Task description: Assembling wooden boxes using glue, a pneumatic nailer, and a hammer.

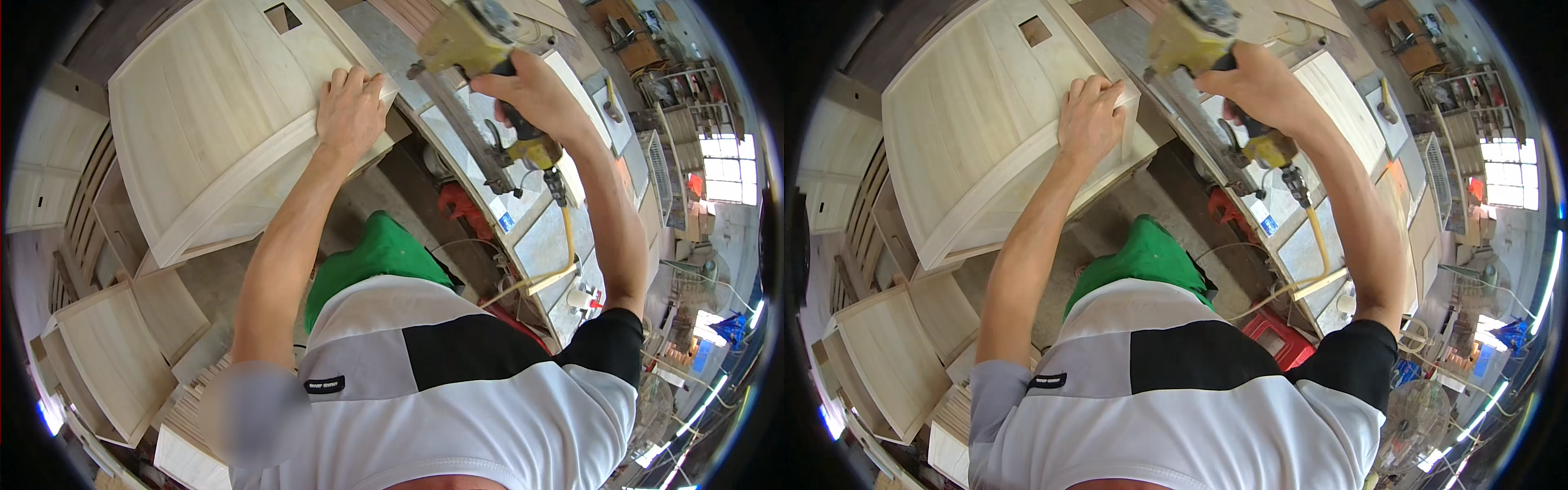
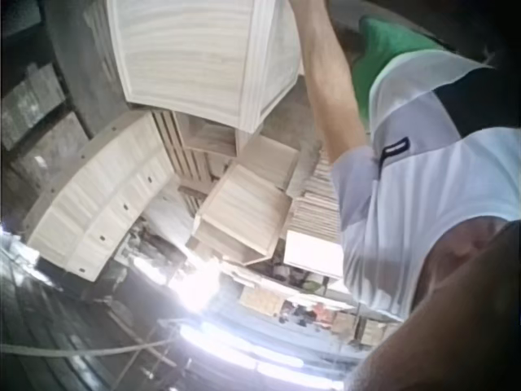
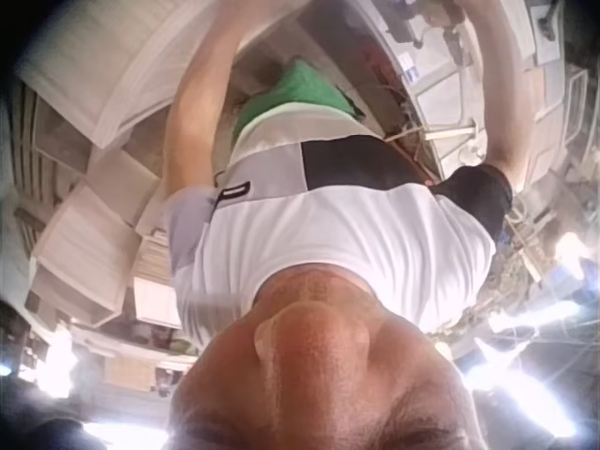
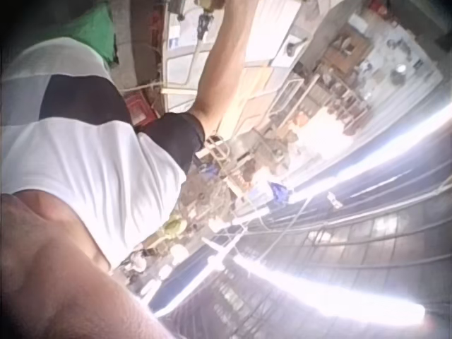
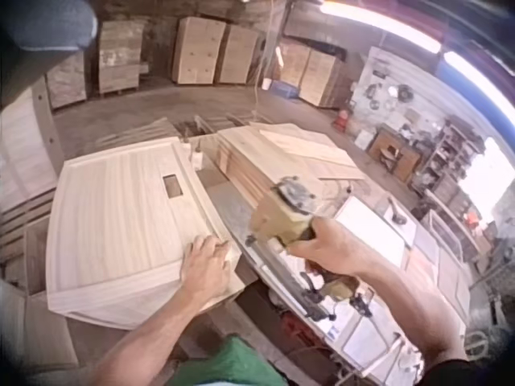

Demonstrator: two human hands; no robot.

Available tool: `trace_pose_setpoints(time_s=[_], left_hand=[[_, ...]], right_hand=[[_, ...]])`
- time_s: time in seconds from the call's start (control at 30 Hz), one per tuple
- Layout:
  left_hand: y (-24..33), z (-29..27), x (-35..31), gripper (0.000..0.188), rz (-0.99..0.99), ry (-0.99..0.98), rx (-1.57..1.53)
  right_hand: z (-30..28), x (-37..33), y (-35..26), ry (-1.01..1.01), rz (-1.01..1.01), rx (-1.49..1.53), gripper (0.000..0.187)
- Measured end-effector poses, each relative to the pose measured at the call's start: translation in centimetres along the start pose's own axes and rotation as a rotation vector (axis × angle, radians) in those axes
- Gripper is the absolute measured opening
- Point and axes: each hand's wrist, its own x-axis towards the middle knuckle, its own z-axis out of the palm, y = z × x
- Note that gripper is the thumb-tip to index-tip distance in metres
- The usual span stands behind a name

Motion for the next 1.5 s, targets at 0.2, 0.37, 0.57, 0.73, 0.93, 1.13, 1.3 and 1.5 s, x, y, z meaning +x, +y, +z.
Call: trace_pose_setpoints(time_s=[0.2, 0.37, 0.57, 0.73, 0.93, 1.13, 1.3, 1.5], left_hand=[[0.1, -0.2, 0.0, 0.032, -0.047, -0.028, -0.011], [0.0, 0.0, -0.1, 0.032, -0.006, -0.01, 0.009], [0.2, 0.1, 0.2, 0.025, -0.045, 0.004, -0.014], [0.1, 0.9, 0.2, 0.023, -0.025, 0.028, -0.033], [-0.3, -0.1, -0.6, 0.027, -0.051, -0.082, -0.03], [-8.0, -10.6, -10.2, 0.062, -0.24, -0.09, -0.011], [-16.1, -22.6, -20.3, 0.068, -0.338, -0.187, 0.137], [-20.8, -24.1, -23.3, 0.061, -0.227, -0.217, -0.082]], right_hand=[[1.8, 1.4, -1.8, -0.052, -0.098, 0.021, 0.028], [2.0, 2.2, -1.4, -0.107, -0.08, -0.032, 0.026], [2.3, 2.2, -1.0, -0.102, -0.066, -0.066, 0.025], [2.5, 2.6, -0.1, -0.1, -0.092, -0.067, 0.029], [2.6, 2.8, -0.5, -0.105, -0.021, -0.145, 0.028], [3.1, 2.4, 0.1, -0.116, -0.054, -0.108, 0.024], [3.7, 1.9, 0.8, -0.071, -0.096, 0.01, 0.021], [6.7, 0.1, -2.0, 0.026, -0.06, 0.045, 0.023]])
